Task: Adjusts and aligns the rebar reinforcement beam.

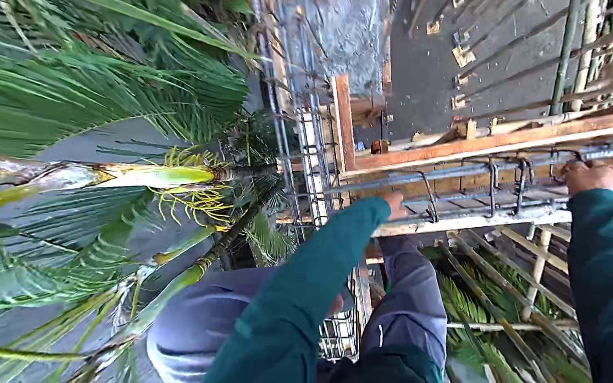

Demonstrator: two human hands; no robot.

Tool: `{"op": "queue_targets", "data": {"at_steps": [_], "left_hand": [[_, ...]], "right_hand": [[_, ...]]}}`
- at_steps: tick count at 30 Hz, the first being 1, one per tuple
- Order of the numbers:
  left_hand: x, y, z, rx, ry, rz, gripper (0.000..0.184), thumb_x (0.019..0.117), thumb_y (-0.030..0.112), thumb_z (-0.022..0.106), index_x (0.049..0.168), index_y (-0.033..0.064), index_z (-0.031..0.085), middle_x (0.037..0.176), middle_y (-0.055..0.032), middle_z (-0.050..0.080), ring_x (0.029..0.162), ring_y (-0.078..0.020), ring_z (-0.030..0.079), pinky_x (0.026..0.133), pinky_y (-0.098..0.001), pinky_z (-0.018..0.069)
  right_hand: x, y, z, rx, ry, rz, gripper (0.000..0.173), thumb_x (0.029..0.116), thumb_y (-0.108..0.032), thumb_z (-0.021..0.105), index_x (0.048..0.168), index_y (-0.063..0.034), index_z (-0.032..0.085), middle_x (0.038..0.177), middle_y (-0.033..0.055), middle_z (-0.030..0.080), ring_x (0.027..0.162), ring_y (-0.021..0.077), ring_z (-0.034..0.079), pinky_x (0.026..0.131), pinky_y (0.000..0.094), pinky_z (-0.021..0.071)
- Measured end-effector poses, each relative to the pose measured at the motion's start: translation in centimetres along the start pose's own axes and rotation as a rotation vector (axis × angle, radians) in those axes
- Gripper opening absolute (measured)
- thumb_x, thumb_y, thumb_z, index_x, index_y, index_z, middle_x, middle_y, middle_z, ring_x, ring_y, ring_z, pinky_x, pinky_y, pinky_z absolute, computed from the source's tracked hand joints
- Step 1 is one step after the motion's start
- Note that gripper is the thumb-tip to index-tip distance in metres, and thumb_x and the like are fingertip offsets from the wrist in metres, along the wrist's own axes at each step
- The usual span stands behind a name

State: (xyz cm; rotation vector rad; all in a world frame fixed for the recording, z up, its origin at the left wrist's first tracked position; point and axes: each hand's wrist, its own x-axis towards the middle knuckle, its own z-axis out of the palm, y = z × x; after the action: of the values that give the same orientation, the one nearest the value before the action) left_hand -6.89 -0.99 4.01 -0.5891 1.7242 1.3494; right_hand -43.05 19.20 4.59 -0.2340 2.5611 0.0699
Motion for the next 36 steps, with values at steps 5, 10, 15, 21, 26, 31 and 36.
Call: {"op": "queue_targets", "data": {"at_steps": [5,10,15,21,26,31,36], "left_hand": [[1.4,-0.9,-2.1,0.103,-0.083,0.059,0.041,0.108,0.027,0.054,0.127,-0.0074,0.063,0.125,-0.0297,0.065,0.121,-0.0414,0.062,0.106,-0.0589,0.0459],[1.3,-0.4,-2.4,0.138,-0.111,0.013,0.041,0.1095,0.026,0.05,0.136,-0.0047,0.059,0.13,-0.0286,0.063,0.123,-0.0402,0.062,0.107,-0.058,0.0456],[0.1,0.4,1.5,-0.014,0.129,-0.132,0.038,0.1073,0.025,0.051,0.132,-0.0016,0.062,0.125,-0.027,0.066,0.12,-0.0418,0.064,0.101,-0.063,0.0494],[0.0,0.8,3.7,-0.14,0.267,-0.244,0.036,0.1026,0.027,0.058,0.132,0.0079,0.067,0.124,-0.0193,0.071,0.12,-0.0373,0.065,0.104,-0.0612,0.0469],[0.7,0.4,2.9,-0.142,0.214,-0.23,0.036,0.102,0.025,0.059,0.133,0.0075,0.066,0.128,-0.0185,0.069,0.123,-0.0371,0.063,0.1,-0.0612,0.0495],[0.6,0.2,2.3,-0.135,0.193,-0.226,0.039,0.1005,0.019,0.061,0.138,0.0062,0.062,0.13,-0.0196,0.067,0.126,-0.0374,0.061,0.104,-0.0602,0.0473],[0.6,0.1,2.5,-0.172,0.173,-0.217,0.04,0.0973,0.015,0.066,0.135,0.0027,0.062,0.133,-0.0224,0.065,0.129,-0.0395,0.058,0.105,-0.0617,0.0457]], "right_hand": [[0.9,-0.4,0.8,0.041,-0.017,-0.013,0.053,0.1045,-0.037,0.052,0.133,0.0075,0.06,0.136,0.0405,0.055,0.133,0.0584,0.049,0.105,0.0783,0.0341],[1.4,0.0,0.8,0.092,-0.01,-0.009,0.053,0.101,-0.038,0.055,0.134,0.004,0.061,0.135,0.0376,0.057,0.132,0.0556,0.051,0.104,0.0775,0.0355],[0.6,2.0,1.7,0.186,0.085,-0.013,0.056,0.0976,-0.038,0.059,0.139,-0.001,0.059,0.141,0.0312,0.056,0.135,0.0479,0.052,0.109,0.0704,0.0376],[-11.4,-1.0,8.1,0.412,0.197,-0.032,0.075,0.1,-0.041,0.062,0.154,0.0036,0.034,0.158,0.0297,0.036,0.147,0.0395,0.037,0.121,0.0495,0.0342],[-12.9,-3.3,12.3,0.062,0.223,-0.056,0.083,0.0947,-0.058,0.06,0.15,0.0009,0.043,0.152,0.0331,0.041,0.141,0.0463,0.044,0.117,0.0582,0.0362],[-8.7,-2.8,9.4,0.029,0.014,-0.11,0.088,0.0921,-0.058,0.065,0.151,0.0037,0.042,0.148,0.0368,0.044,0.138,0.0508,0.045,0.113,0.0666,0.0363],[-7.4,-4.3,8.4,0.173,-0.167,-0.006,0.082,0.1021,-0.066,0.044,0.151,0.0001,0.042,0.137,0.0314,0.057,0.118,0.0425,0.064,0.101,0.0612,0.0494]]}}
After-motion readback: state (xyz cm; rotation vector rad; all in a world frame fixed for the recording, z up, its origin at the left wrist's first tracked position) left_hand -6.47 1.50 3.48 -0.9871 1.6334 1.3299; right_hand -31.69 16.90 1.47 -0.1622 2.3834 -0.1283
